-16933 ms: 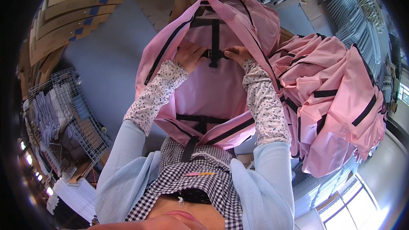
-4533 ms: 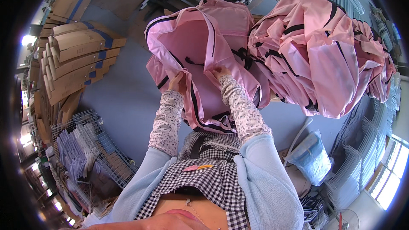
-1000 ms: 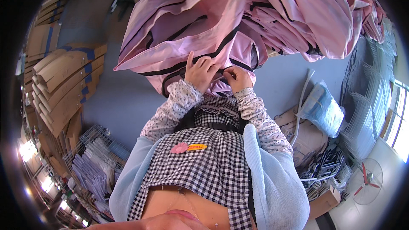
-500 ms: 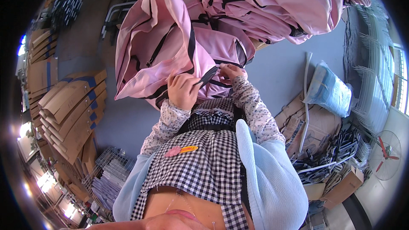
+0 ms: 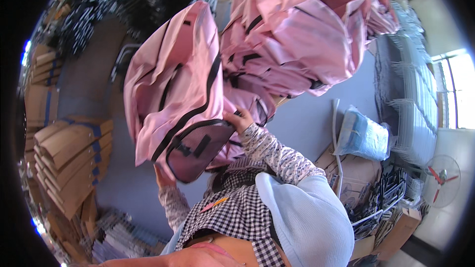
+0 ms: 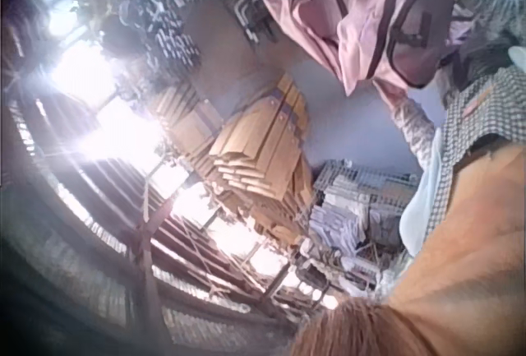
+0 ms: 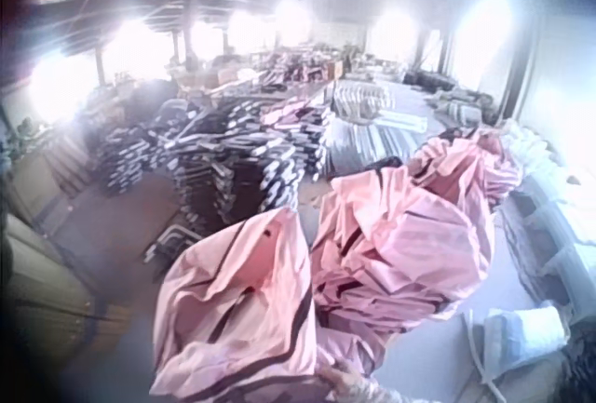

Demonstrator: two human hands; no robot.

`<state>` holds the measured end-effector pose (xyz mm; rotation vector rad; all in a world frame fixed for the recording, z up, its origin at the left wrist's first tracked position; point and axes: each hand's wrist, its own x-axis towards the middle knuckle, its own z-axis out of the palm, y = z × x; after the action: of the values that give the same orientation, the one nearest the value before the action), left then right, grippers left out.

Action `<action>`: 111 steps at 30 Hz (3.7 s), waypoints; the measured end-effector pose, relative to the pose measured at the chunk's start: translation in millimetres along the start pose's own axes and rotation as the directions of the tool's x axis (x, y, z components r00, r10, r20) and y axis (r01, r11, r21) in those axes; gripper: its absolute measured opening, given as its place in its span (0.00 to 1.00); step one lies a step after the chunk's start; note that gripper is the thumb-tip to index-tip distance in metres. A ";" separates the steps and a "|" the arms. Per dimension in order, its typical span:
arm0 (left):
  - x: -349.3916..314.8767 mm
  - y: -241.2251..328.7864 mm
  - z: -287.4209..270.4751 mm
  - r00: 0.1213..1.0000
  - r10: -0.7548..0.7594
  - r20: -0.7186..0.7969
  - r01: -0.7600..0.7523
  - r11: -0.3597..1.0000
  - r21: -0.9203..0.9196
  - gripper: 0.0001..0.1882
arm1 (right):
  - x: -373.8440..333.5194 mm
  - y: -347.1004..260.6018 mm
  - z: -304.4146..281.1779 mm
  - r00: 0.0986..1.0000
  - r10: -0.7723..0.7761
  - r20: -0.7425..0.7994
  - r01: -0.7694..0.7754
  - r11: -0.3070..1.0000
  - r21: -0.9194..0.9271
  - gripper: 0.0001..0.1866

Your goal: The person repeatedly opens and closes the zippers of pink backpacks, checks the interior compartments, and adjusts the straps. The person handles several backpacks one at a time and places them back on a pile.

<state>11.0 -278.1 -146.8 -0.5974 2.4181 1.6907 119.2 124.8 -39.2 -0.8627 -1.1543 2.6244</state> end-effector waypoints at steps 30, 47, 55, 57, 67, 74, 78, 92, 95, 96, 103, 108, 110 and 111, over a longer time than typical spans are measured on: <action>-249.3 244.3 445.2 0.758 0.042 0.651 0.088 0.982 -0.165 0.15 | 112.9 -352.2 -577.5 0.646 -0.345 -0.681 0.306 0.934 -0.183 0.15; -166.1 -79.2 209.3 0.964 -0.230 -0.135 0.265 0.886 0.380 0.25 | 21.6 -25.5 -244.0 0.883 0.190 0.429 0.293 0.489 -0.821 0.13; -109.4 -26.0 190.5 0.999 -0.011 -0.035 0.028 0.842 0.539 0.32 | 89.7 71.1 -22.3 0.715 -0.037 0.698 0.649 -0.336 -0.682 0.35; -104.9 -23.4 179.1 0.998 -0.022 0.061 -0.014 0.849 0.528 0.29 | 99.2 104.5 -15.9 0.734 -0.020 0.679 0.574 -0.515 -0.637 0.36; -83.9 -4.5 167.1 0.957 0.051 0.286 -0.154 0.924 0.349 0.35 | 138.6 122.1 -34.6 0.897 -0.102 0.431 0.407 -0.192 -0.893 0.07; -72.6 67.9 209.8 0.876 0.079 0.476 -0.087 0.996 -0.005 0.49 | 96.6 55.6 42.5 0.975 -0.053 -0.216 0.008 0.979 -0.203 0.13; -96.6 67.2 219.5 0.877 0.461 0.135 -0.475 0.791 0.386 0.42 | 103.9 35.4 25.1 0.982 0.156 -0.104 -0.124 0.957 0.263 0.17; 55.5 73.2 14.3 0.750 0.486 -0.448 -0.601 0.784 -0.156 0.11 | 66.3 -38.1 -173.7 0.826 -0.333 -0.454 0.319 0.941 -0.111 0.26; 74.0 69.4 -11.5 0.720 0.596 -0.355 -0.660 0.746 -0.085 0.11 | 60.9 -19.3 -215.4 0.642 -0.454 -0.618 0.377 0.889 -0.262 0.21; 77.5 63.3 -8.2 0.775 0.599 -0.204 -0.598 0.798 0.072 0.12 | 70.1 -2.4 -241.5 0.582 -0.531 -0.616 0.423 0.845 -0.328 0.20; -13.2 75.5 60.7 0.439 0.794 0.420 -0.858 0.232 0.459 0.20 | 38.1 -10.0 -83.9 0.235 -0.816 0.528 0.082 -0.525 -0.847 0.16; -32.6 66.6 134.1 0.587 0.236 0.775 -0.774 0.443 0.452 0.13 | 63.3 47.5 -39.2 0.865 -0.102 0.492 0.398 -0.459 -0.794 0.21; -21.4 59.3 137.5 0.584 -0.040 0.811 -0.758 0.332 0.562 0.11 | 59.4 73.4 -45.5 0.947 0.065 0.315 0.298 -0.545 -0.784 0.23; -16.6 54.6 137.5 0.579 -0.179 0.796 -0.751 0.264 0.605 0.11 | 51.9 84.7 -52.8 0.953 0.125 0.274 0.292 -0.608 -0.738 0.24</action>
<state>-11.2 -131.0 -143.7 0.7683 2.2621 0.0533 113.8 117.5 -151.3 -0.1734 -3.5016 0.2035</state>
